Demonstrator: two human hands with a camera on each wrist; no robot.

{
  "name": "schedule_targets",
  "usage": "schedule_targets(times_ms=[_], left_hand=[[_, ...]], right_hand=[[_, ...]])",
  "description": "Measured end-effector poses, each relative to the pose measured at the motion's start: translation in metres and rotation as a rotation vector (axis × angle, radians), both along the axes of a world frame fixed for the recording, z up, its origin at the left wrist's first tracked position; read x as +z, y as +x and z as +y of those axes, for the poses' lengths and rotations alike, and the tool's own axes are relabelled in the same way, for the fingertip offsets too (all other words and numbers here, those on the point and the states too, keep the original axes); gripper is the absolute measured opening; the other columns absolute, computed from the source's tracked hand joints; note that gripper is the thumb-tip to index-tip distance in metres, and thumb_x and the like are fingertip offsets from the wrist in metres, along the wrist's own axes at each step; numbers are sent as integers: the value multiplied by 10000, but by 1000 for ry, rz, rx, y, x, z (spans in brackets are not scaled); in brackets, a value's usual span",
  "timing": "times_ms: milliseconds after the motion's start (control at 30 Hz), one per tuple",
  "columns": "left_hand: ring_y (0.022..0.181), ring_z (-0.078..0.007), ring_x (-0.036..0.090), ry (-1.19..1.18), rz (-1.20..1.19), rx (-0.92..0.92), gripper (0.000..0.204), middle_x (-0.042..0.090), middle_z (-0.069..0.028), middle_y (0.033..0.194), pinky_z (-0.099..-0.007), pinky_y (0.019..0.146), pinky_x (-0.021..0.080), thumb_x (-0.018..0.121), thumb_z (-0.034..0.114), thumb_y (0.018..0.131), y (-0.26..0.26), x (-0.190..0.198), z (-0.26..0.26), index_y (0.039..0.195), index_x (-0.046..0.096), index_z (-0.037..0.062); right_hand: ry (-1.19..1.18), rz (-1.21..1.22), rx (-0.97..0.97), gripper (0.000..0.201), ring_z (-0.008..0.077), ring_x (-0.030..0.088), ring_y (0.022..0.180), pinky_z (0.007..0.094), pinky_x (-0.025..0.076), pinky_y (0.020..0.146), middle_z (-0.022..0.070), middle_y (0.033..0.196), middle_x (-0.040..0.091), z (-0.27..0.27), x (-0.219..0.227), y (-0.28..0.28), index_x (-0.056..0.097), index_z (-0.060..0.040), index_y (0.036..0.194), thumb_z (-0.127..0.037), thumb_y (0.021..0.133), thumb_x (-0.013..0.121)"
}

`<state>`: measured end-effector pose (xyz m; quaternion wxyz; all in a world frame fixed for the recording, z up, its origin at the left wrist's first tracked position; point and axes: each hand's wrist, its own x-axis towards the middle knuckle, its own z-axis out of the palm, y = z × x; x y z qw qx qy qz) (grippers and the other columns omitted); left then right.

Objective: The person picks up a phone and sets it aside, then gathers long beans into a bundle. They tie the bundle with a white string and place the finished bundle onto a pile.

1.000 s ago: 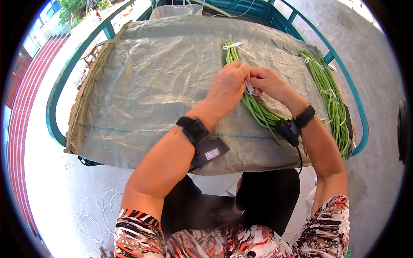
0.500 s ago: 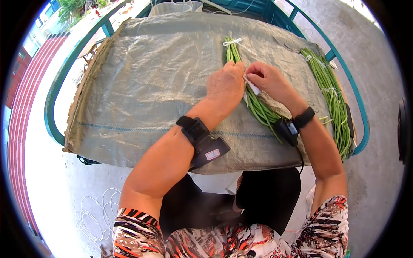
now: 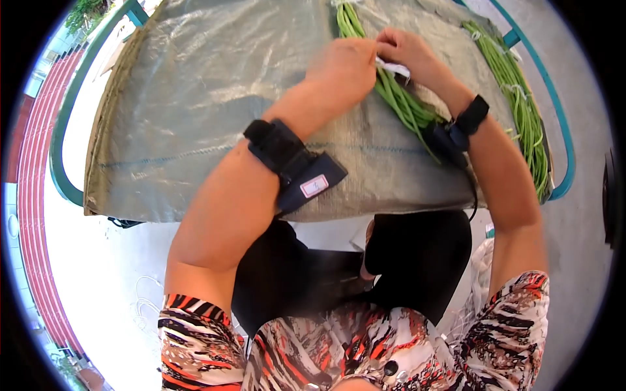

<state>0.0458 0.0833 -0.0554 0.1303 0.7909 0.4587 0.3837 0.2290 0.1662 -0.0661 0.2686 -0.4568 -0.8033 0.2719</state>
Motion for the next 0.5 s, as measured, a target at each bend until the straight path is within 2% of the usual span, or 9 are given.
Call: schedule_targets(times_ms=[33, 133, 167, 267, 300, 333, 400, 433, 500], left_hand=[[777, -365, 588, 23, 0, -40, 125, 600, -174, 803, -434, 663, 456, 579, 147, 806, -1, 1, 2, 850, 566, 31], [716, -332, 579, 36, 31, -108, 129, 590, -171, 755, -411, 643, 448, 582, 137, 803, -3, -1, 8, 855, 569, 20], [680, -277, 570, 17, 23, -118, 97, 581, -152, 730, -381, 624, 442, 563, 104, 801, -3, -1, 7, 846, 568, 18], [821, -375, 602, 83, -109, -212, 86, 592, -245, 834, -441, 725, 463, 518, 50, 800, -3, 0, 10, 836, 569, -9], [782, -390, 591, 93, -121, -254, 79, 580, -245, 787, -423, 684, 458, 494, 32, 803, -3, -3, 15, 802, 553, -19], [753, -382, 582, 75, -101, -259, 74, 570, -243, 769, -417, 669, 453, 489, 28, 802, -2, -3, 14, 792, 543, -22], [697, -365, 562, 44, -63, -271, 68, 550, -238, 732, -403, 638, 443, 481, 21, 799, -3, 1, 15, 773, 522, -26], [636, -294, 534, -15, -72, -307, 67, 524, -200, 674, -381, 607, 425, 471, 13, 799, -3, 3, 16, 755, 499, -29], [629, -246, 519, -358, -50, -178, 66, 513, -172, 653, -371, 601, 419, 468, 5, 799, 5, 36, -10, 752, 496, -32]], right_hand=[[64, -36, -16, 232, 219, 628, 703, 359, 492, 662, 105, 758, 657, 2, -2, 0, 654, -51, 913, -253, 827, 578], [155, -93, 61, 249, 68, 547, 721, 243, 457, 654, -5, 806, 627, 13, -10, 9, 620, -10, 965, -249, 898, 598], [142, -99, 63, 270, 73, 557, 741, 262, 463, 667, 11, 817, 634, 13, -7, 6, 626, -6, 960, -267, 906, 584], [-1, -39, -8, 299, 129, 554, 628, 294, 441, 563, 75, 699, 620, -12, 15, -8, 643, 15, 886, -282, 851, 627], [-30, -65, -44, 300, 130, 547, 614, 296, 437, 560, 75, 684, 612, -15, 19, -10, 636, 26, 871, -272, 848, 627], [-16, -33, -5, 281, 127, 538, 605, 300, 434, 553, 73, 665, 602, -14, 18, -10, 640, 17, 860, -263, 851, 621], [-28, -118, 29, 268, 127, 533, 601, 302, 428, 548, 71, 652, 594, -12, 19, -6, 645, 6, 851, -260, 854, 618], [-30, -133, 3, 262, 129, 528, 596, 312, 420, 545, 71, 642, 588, -8, 17, -6, 651, -6, 843, -266, 852, 622], [-73, -154, -69, 269, 134, 525, 596, 317, 416, 546, 71, 640, 585, -18, 24, -11, 649, -1, 839, -269, 850, 623]])
